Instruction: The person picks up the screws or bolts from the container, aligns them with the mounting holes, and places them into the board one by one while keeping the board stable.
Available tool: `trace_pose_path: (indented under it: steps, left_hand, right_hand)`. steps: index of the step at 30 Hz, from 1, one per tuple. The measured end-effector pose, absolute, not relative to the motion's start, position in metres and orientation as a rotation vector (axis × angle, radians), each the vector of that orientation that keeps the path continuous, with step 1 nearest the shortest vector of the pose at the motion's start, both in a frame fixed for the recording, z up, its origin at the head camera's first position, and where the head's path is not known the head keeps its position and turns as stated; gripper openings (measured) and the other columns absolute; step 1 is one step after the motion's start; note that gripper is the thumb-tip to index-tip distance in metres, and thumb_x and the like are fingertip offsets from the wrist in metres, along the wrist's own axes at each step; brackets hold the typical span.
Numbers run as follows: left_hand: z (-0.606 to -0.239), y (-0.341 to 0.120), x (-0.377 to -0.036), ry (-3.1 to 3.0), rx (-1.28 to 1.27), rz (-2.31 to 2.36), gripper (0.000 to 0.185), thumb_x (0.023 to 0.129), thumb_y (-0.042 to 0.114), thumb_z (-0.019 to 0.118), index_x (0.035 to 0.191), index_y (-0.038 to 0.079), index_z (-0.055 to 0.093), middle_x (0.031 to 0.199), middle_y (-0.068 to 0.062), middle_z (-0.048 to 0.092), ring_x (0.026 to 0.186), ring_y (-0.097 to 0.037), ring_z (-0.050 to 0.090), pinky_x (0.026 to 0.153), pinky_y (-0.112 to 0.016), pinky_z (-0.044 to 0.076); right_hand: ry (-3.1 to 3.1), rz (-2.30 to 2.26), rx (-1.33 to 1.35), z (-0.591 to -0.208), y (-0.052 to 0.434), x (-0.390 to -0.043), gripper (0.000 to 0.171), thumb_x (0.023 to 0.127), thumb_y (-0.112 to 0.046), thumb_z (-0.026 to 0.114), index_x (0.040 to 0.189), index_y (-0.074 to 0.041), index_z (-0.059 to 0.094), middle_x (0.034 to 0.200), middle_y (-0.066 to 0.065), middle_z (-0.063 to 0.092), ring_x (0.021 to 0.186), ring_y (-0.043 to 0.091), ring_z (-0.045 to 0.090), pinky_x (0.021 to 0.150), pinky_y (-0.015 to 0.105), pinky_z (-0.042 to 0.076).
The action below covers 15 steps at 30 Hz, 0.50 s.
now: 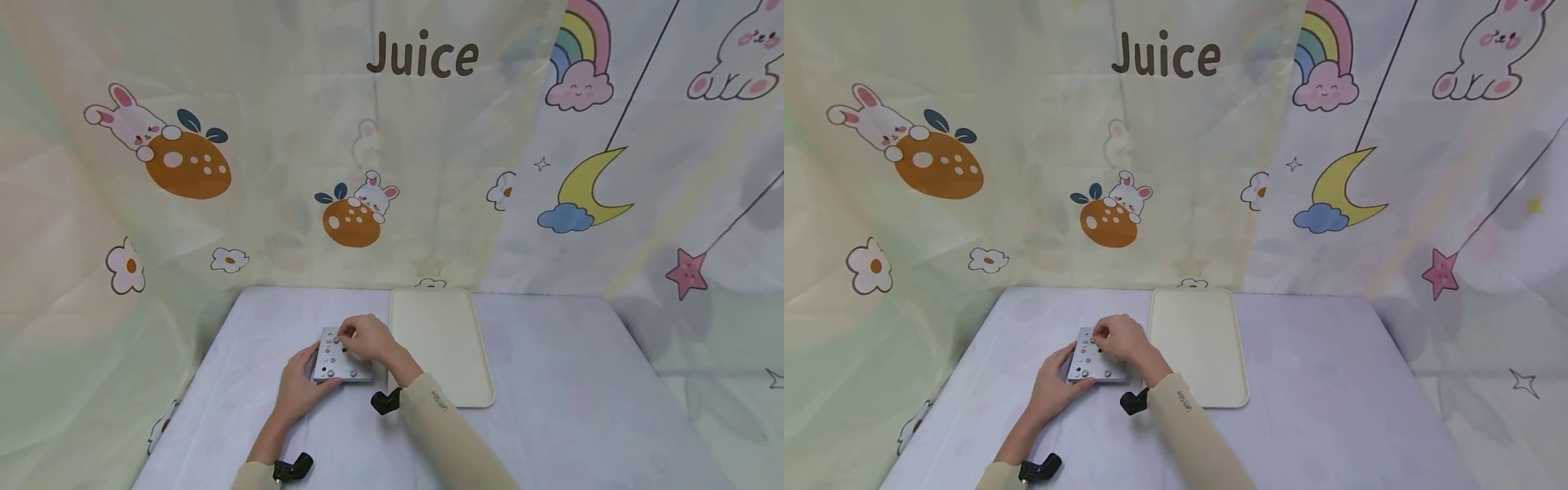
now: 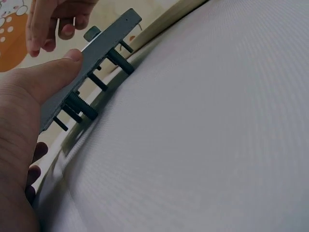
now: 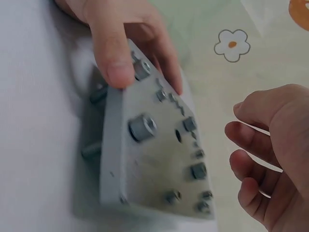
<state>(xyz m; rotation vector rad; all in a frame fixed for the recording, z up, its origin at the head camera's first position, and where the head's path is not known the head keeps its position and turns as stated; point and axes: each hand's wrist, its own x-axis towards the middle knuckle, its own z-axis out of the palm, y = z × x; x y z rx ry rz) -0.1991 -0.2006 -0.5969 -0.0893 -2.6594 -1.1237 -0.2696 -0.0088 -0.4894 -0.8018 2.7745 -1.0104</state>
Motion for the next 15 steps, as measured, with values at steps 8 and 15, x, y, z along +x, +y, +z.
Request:
trace_pose_path:
  steps: [8, 15]
  left_hand:
    - [-0.602, -0.205, -0.189, -2.722, -0.040, -1.152, 0.108, 0.065, 0.074, 0.072, 0.148, 0.014, 0.039, 0.145, -0.010, 0.045, 0.134, -0.032, 0.037, 0.109, -0.055, 0.030]
    - [-0.605, -0.212, -0.185, -2.712, -0.053, -1.214, 0.105, 0.068, 0.066, 0.077, 0.148, 0.012, 0.037, 0.146, -0.010, 0.044, 0.135, -0.033, 0.036, 0.110, -0.056, 0.027]
  right_hand:
    - [2.802, -0.944, -0.791, -0.487, 0.029, -0.260, 0.008, 0.092, -0.020, 0.066, 0.093, -0.017, 0.074, 0.079, -0.014, 0.062, 0.068, 0.005, 0.054, 0.057, 0.021, 0.047]
    - [2.834, -0.857, -0.846, -0.479, 0.067, -0.252, 0.008, 0.092, -0.018, 0.066, 0.093, -0.016, 0.074, 0.081, -0.012, 0.063, 0.071, 0.005, 0.056, 0.060, 0.023, 0.048]
